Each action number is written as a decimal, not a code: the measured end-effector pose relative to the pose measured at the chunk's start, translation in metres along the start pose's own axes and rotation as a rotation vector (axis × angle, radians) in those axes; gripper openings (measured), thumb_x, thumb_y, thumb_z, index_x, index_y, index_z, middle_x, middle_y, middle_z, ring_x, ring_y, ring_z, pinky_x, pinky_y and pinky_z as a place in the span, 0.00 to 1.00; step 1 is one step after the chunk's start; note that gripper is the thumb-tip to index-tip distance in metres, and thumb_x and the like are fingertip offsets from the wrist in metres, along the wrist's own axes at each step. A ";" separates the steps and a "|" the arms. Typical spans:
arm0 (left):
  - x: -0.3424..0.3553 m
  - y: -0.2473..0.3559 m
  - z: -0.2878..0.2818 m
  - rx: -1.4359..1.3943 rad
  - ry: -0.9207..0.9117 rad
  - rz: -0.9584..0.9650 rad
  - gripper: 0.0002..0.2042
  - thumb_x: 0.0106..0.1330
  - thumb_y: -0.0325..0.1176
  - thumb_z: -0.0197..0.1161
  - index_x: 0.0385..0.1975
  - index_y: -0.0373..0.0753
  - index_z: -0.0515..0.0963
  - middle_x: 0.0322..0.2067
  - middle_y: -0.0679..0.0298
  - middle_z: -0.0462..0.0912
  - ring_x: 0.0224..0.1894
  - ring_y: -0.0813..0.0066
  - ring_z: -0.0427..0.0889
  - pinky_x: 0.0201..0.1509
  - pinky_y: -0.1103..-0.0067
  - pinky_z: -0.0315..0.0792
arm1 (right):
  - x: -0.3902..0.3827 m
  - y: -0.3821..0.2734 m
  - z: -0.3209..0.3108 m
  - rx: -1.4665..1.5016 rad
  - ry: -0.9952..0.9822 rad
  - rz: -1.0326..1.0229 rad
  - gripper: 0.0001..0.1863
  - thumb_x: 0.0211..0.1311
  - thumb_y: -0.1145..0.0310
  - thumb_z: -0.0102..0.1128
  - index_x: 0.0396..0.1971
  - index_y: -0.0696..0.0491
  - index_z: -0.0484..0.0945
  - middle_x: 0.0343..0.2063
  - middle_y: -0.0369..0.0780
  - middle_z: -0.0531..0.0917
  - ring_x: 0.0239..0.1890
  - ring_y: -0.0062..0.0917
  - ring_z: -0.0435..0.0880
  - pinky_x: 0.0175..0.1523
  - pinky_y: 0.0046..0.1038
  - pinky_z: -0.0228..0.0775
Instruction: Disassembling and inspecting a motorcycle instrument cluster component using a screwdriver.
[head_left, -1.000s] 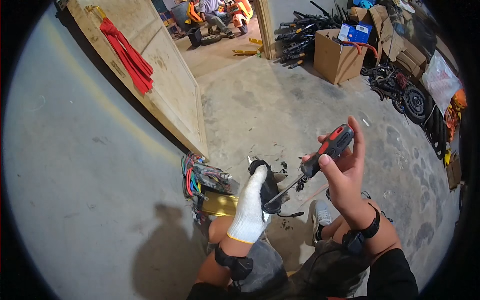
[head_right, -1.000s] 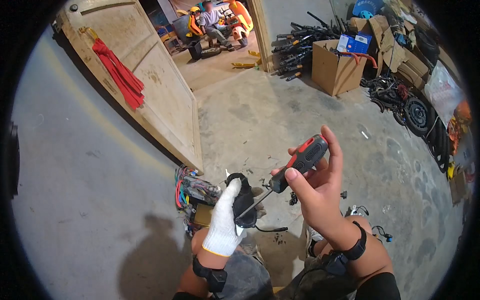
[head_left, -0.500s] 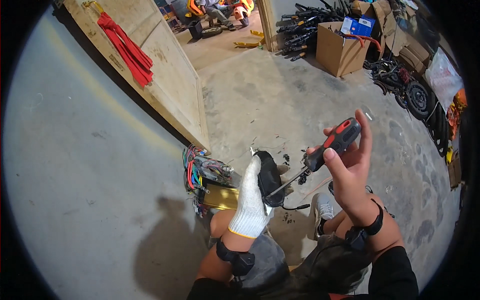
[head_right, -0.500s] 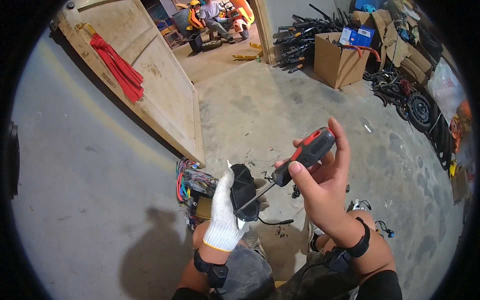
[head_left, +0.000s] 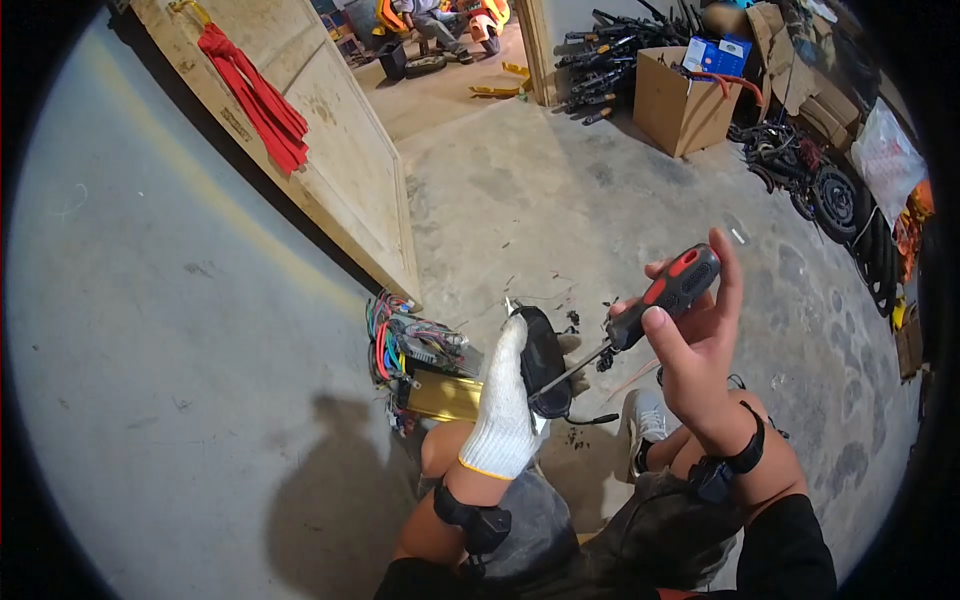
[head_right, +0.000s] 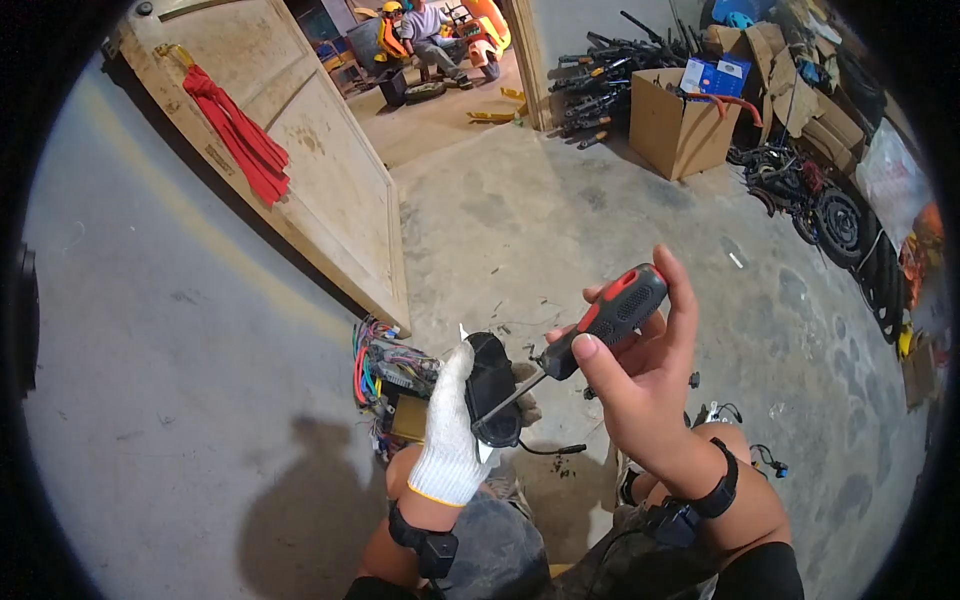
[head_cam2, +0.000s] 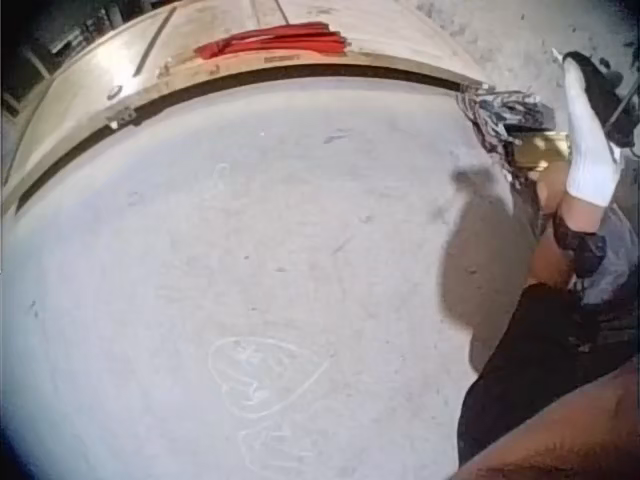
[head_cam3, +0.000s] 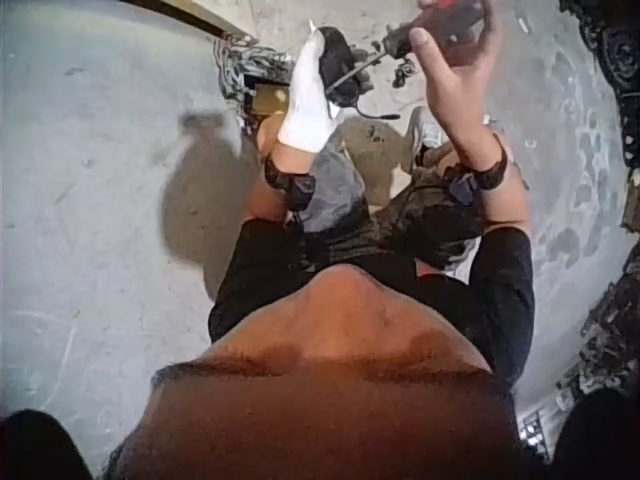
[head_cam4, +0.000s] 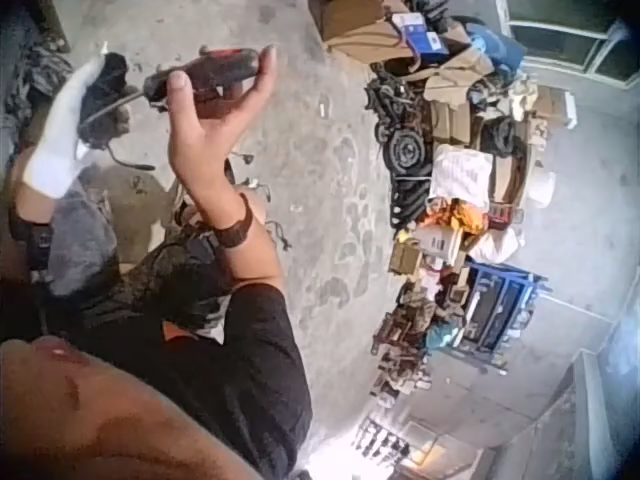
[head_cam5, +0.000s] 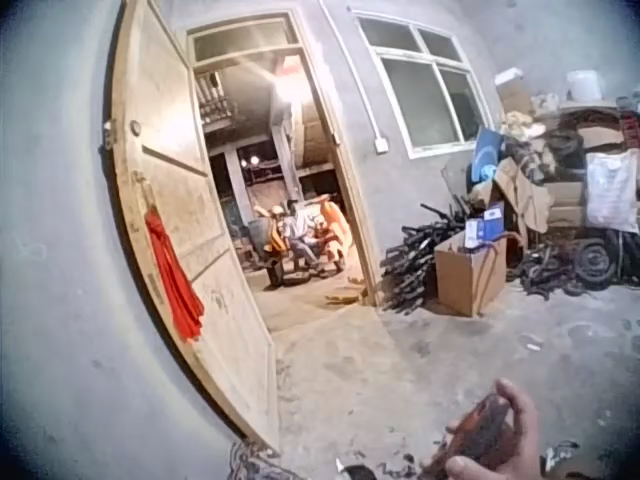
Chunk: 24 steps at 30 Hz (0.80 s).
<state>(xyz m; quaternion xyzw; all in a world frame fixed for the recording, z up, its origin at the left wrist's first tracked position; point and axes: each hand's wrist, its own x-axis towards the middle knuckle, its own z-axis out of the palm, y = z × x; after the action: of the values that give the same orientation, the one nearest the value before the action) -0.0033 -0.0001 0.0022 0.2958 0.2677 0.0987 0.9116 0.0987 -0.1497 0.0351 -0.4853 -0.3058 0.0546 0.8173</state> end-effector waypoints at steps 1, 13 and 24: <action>0.000 0.000 0.000 0.002 0.015 0.010 0.25 0.73 0.56 0.54 0.56 0.41 0.69 0.42 0.51 0.82 0.34 0.60 0.84 0.38 0.64 0.83 | 0.000 0.000 -0.001 -0.009 -0.042 -0.025 0.44 0.66 0.78 0.59 0.75 0.46 0.43 0.56 0.49 0.73 0.51 0.37 0.84 0.57 0.45 0.78; 0.010 -0.004 -0.015 0.039 0.205 0.090 0.27 0.72 0.60 0.50 0.55 0.42 0.70 0.37 0.54 0.82 0.33 0.63 0.83 0.35 0.65 0.82 | 0.007 0.011 -0.043 -0.208 -0.117 0.042 0.31 0.77 0.61 0.49 0.74 0.52 0.56 0.60 0.47 0.74 0.58 0.34 0.78 0.62 0.37 0.71; 0.017 -0.005 -0.021 0.054 0.206 0.073 0.29 0.74 0.61 0.45 0.54 0.38 0.70 0.41 0.47 0.82 0.32 0.54 0.84 0.36 0.61 0.83 | 0.020 -0.002 -0.036 -0.041 -0.119 0.156 0.32 0.72 0.66 0.59 0.71 0.56 0.59 0.54 0.44 0.77 0.55 0.33 0.82 0.62 0.38 0.72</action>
<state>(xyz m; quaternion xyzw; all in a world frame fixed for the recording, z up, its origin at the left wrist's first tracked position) -0.0004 0.0118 -0.0228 0.3181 0.3517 0.1544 0.8668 0.1338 -0.1706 0.0337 -0.5201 -0.3162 0.1408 0.7808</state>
